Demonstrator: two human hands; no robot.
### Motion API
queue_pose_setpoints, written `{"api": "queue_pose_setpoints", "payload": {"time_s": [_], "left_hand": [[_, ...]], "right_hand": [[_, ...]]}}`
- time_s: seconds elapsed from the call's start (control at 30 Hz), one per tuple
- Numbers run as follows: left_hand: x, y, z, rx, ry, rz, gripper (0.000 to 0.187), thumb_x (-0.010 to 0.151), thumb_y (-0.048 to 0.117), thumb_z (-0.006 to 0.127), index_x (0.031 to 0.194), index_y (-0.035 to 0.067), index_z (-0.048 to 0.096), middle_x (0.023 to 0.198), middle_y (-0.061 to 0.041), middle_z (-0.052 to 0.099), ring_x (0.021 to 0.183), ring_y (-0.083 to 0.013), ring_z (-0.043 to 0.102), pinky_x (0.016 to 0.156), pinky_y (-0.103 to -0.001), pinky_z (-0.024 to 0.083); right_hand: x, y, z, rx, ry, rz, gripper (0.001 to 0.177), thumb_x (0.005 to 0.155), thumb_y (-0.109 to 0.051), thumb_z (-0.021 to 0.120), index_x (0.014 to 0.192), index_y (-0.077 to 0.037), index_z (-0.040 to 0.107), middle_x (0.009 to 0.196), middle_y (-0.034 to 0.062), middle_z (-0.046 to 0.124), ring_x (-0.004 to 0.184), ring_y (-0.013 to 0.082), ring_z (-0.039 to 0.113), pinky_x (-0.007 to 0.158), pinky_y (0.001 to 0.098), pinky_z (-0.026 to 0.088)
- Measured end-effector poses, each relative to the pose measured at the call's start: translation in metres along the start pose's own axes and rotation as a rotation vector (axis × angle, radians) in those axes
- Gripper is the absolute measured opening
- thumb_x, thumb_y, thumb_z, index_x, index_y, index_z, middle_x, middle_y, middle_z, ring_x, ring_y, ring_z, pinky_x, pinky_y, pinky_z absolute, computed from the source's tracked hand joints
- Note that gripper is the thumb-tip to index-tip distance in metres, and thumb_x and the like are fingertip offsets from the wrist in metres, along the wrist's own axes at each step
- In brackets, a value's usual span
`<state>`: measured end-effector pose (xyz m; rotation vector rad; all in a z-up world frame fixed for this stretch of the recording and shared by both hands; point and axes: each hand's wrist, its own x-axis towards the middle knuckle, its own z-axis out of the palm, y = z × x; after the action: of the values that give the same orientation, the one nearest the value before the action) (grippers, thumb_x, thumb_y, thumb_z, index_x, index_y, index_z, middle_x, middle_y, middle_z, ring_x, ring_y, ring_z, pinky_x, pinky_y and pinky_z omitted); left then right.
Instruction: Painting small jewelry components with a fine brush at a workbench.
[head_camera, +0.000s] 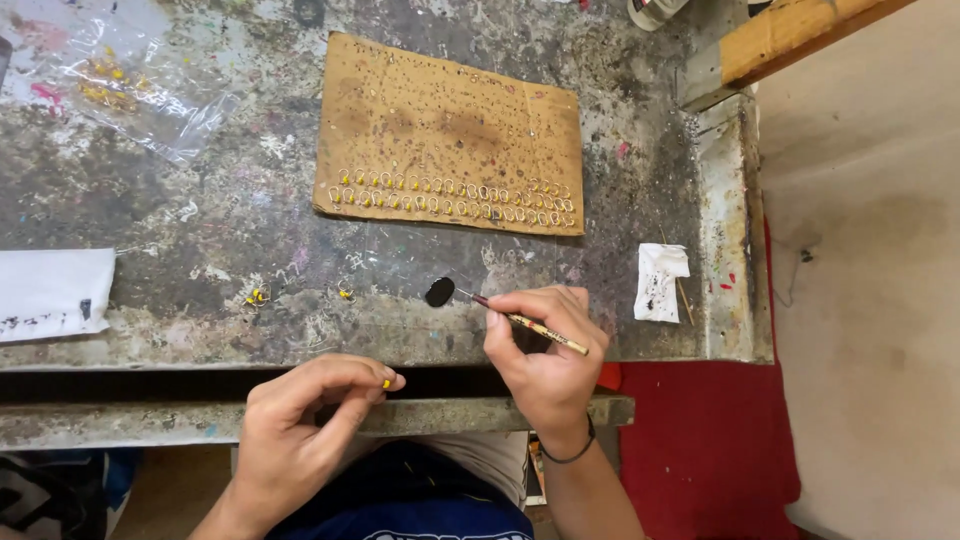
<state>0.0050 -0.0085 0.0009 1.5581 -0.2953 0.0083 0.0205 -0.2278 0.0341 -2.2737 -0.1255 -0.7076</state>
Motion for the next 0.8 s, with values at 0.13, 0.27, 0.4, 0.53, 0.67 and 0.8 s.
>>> {"api": "queue_pose_setpoints", "payload": {"time_s": [0.13,0.27,0.4,0.53,0.67,0.8], "left_hand": [[0.001,-0.001,0.001,0.001,-0.024,-0.019,0.008,0.087,-0.002,0.068,0.084,0.004,0.07,0.089,-0.009,0.081,0.083,-0.0148,0.082,0.077,-0.021,0.066],[-0.004,-0.012,0.002,-0.036,0.004,-0.116,0.011,0.084,0.0,0.074,0.094,0.0,0.072,0.091,-0.012,0.084,0.082,-0.014,0.084,0.079,-0.022,0.07],[0.003,-0.006,0.001,0.008,-0.004,-0.035,0.006,0.085,-0.001,0.07,0.082,0.005,0.071,0.086,-0.008,0.081,0.083,-0.0144,0.082,0.078,-0.021,0.066],[0.005,-0.005,0.0,0.017,-0.012,-0.032,0.007,0.085,-0.001,0.07,0.081,0.005,0.071,0.085,-0.007,0.081,0.084,-0.0146,0.082,0.081,-0.023,0.064],[0.004,-0.007,-0.001,0.018,-0.015,-0.028,0.005,0.085,0.001,0.071,0.082,0.005,0.071,0.086,-0.008,0.081,0.083,-0.015,0.082,0.08,-0.023,0.064],[0.005,-0.007,0.0,0.015,-0.014,-0.038,0.005,0.085,0.001,0.071,0.082,0.005,0.071,0.086,-0.008,0.081,0.083,-0.0145,0.082,0.08,-0.022,0.064]], "right_hand": [[0.002,0.003,0.005,0.015,0.003,0.023,0.011,0.083,0.001,0.075,0.086,-0.009,0.074,0.084,0.0021,0.076,0.078,0.0156,0.072,0.088,0.0329,0.046],[0.003,0.005,0.007,0.012,-0.009,0.024,0.01,0.083,-0.001,0.075,0.086,-0.01,0.074,0.083,0.0018,0.076,0.078,0.0147,0.073,0.089,0.0332,0.047],[0.004,0.004,0.007,0.0,-0.026,0.024,0.009,0.084,-0.001,0.076,0.087,-0.01,0.074,0.084,0.0017,0.076,0.078,0.0152,0.073,0.088,0.0328,0.046],[0.004,0.004,0.008,-0.009,-0.027,0.033,0.008,0.084,-0.002,0.075,0.086,-0.009,0.074,0.083,0.0024,0.076,0.078,0.0155,0.073,0.088,0.033,0.047],[0.004,0.003,0.008,-0.01,-0.033,0.042,0.005,0.086,-0.004,0.074,0.087,-0.009,0.073,0.083,0.003,0.076,0.077,0.0164,0.072,0.087,0.033,0.046],[0.003,0.004,0.008,-0.01,-0.043,0.036,0.005,0.086,-0.004,0.074,0.088,-0.009,0.073,0.084,0.0032,0.075,0.078,0.0168,0.072,0.087,0.0336,0.046]]}}
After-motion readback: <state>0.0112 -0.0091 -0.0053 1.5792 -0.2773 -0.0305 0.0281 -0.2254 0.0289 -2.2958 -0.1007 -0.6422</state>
